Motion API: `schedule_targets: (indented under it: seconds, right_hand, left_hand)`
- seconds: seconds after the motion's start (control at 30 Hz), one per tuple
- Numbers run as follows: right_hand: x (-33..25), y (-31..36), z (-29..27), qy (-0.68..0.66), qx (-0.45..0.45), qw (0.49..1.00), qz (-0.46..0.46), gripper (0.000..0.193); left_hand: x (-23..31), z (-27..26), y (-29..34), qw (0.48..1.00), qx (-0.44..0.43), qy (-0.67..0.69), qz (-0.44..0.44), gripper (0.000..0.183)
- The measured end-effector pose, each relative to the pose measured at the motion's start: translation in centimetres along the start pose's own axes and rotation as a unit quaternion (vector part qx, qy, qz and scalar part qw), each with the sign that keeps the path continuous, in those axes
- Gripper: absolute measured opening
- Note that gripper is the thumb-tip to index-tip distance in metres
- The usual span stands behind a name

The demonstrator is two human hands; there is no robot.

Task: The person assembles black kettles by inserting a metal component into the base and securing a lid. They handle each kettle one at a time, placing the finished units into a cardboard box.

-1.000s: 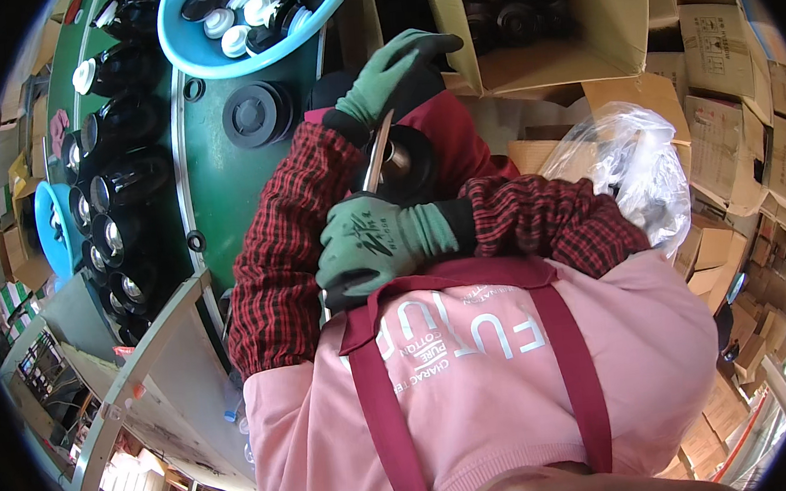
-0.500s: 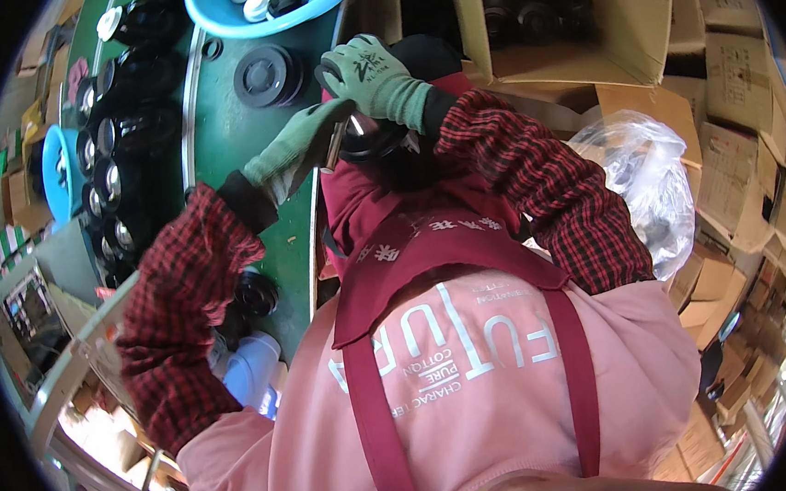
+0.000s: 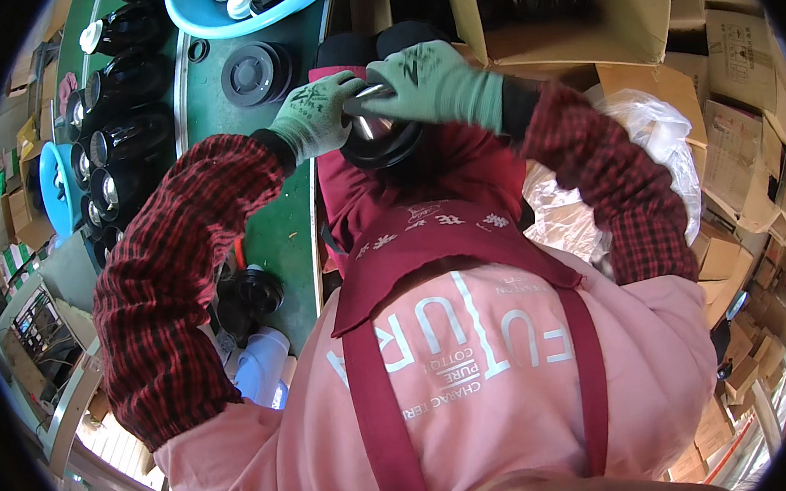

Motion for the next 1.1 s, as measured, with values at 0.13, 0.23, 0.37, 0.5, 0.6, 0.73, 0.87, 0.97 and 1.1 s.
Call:
schedule_targets:
  seconds: [0.13, 0.23, 0.37, 0.5, 0.6, 0.73, 0.87, 0.97, 1.1]
  right_hand:
    - [-0.5, 0.3, 1.5, 0.139, 0.085, 0.972, -0.172, 0.048]
    - [-3.3, 1.4, 1.4, 0.076, 0.053, 0.993, 0.071, 0.041]
    - [-5.9, 5.0, -0.4, 0.093, 0.106, 0.979, 0.150, 0.040]
    - [-4.4, 7.6, -1.6, 0.095, 0.074, 0.962, 0.244, 0.038]
    - [-3.1, 6.7, -1.6, 0.117, 0.194, 0.966, 0.125, 0.035]
    - [1.4, 1.8, -5.2, 0.045, 0.162, 0.978, 0.121, 0.037]
    - [5.2, -8.4, -2.7, -0.092, 0.410, 0.906, 0.044, 0.035]
    - [9.1, -16.3, 1.6, 0.013, 0.402, 0.911, 0.089, 0.033]
    - [3.8, -17.5, -1.4, 0.180, 0.347, 0.920, 0.016, 0.027]
  left_hand:
    - [0.1, -0.3, 0.3, 0.999, -0.017, 0.017, -0.022, 0.044]
    - [-0.5, 0.0, 2.3, 0.997, 0.040, 0.047, 0.043, 0.041]
    - [-1.6, 0.9, -1.4, 0.959, 0.073, -0.014, 0.274, 0.048]
    - [-0.3, 2.7, -6.1, 0.928, 0.044, -0.055, 0.365, 0.055]
    - [-1.7, 2.5, -6.5, 0.961, 0.044, -0.037, 0.270, 0.059]
    - [-2.2, -4.2, -1.2, 0.914, 0.401, -0.003, 0.055, 0.083]
    - [-4.8, 1.2, 6.8, 0.865, 0.309, 0.372, -0.131, 0.084]
    - [2.1, 2.8, 6.8, 0.950, 0.202, 0.237, -0.025, 0.095]
    - [4.2, 0.8, 9.7, 0.935, 0.302, 0.186, 0.015, 0.086]
Point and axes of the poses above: each hand's wrist, its own y-axis away from the middle knuckle, its own z-axis out of the palm, x = y × z, the point moved 5 cm from there along -y, towards the middle knuckle, and after that the axes turned 14 degrees about x, right-handed, at the moved point
